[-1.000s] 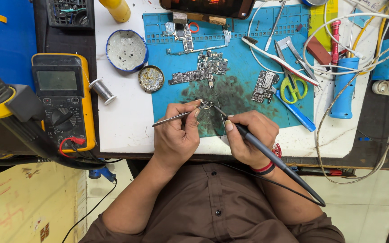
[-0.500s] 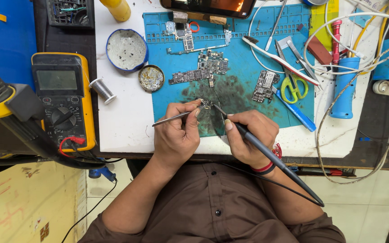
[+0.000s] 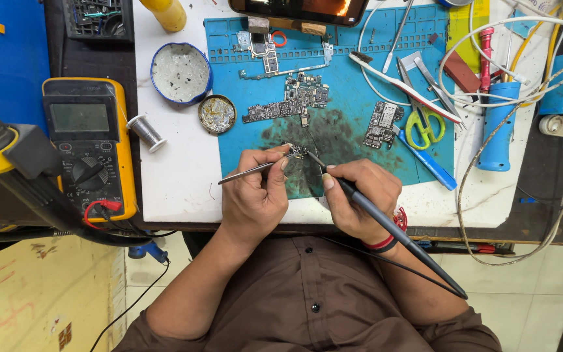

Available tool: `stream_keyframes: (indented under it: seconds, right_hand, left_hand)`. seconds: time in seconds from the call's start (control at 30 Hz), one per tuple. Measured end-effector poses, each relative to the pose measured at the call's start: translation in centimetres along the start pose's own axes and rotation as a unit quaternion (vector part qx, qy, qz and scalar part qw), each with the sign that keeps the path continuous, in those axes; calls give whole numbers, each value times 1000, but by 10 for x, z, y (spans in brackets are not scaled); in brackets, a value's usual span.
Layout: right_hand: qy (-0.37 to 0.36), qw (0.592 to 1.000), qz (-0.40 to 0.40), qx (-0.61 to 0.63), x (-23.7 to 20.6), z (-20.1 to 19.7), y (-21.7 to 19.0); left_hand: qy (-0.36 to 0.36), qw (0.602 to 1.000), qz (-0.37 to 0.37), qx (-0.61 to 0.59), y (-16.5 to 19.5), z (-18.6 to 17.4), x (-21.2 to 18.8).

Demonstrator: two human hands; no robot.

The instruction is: The person uses a soldering iron and tweezers to solder components on a small circuit board. They apply flux with a toothbrush, then continue soldering multiple points on the board while holding it steady with the tweezers.

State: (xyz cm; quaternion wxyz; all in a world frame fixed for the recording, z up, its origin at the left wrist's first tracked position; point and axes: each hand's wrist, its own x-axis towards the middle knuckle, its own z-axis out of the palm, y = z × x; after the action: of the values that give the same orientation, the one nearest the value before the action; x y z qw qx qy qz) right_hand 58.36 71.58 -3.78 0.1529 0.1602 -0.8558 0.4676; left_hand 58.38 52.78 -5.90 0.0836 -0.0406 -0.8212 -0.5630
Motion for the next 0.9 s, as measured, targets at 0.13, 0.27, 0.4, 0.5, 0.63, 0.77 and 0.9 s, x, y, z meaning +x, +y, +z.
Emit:
stream_keyframes:
  seconds: [0.13, 0.27, 0.4, 0.5, 0.63, 0.77, 0.9]
  right_hand:
    - [2, 1000, 0, 3, 0, 0, 0]
    - [2, 1000, 1, 1, 0, 0, 0]
    - [1, 1000, 0, 0, -1, 0, 1]
    - [0, 1000, 1, 3, -2, 0, 0]
    - [-3, 1000, 2, 1, -3, 1, 0]
    - [1, 1000, -2, -2, -2, 0, 0]
    - [0, 1000, -1, -3, -2, 1, 0]
  left_hand:
    - [-5, 1000, 1, -2, 0, 0, 0]
    - [-2, 1000, 1, -3, 1, 1, 0]
    - [0, 1000, 3, -8, 1, 1, 0]
    - [0, 1000, -6, -5, 1, 1, -1]
    - [1, 1000, -6, -1, 1, 0, -2]
    - [2, 1000, 0, -2, 2, 0, -2]
    - [1, 1000, -9, -6, 1, 0, -3]
